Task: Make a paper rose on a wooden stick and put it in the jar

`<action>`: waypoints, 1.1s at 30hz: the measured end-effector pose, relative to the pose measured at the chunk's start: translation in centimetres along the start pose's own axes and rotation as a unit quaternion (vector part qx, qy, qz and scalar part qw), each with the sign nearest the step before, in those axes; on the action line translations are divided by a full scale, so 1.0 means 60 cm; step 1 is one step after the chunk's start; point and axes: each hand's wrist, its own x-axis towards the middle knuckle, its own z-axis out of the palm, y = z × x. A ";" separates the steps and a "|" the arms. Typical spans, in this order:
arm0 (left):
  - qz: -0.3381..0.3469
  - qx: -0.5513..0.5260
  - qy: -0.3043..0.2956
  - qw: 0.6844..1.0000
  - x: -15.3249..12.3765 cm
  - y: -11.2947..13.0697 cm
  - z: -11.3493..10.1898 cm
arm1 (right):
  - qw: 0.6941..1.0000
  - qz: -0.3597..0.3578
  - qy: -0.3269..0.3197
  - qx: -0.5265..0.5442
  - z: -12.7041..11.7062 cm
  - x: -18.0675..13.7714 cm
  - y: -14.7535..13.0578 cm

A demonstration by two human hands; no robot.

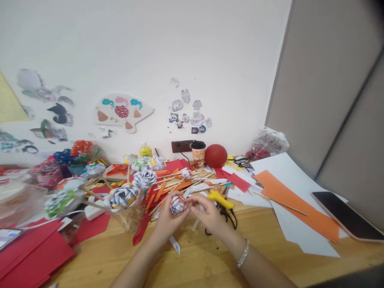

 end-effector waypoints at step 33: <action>-0.016 -0.046 -0.058 0.997 0.000 -0.001 -0.002 | 0.987 -0.119 -0.007 -0.110 -0.002 -0.003 0.000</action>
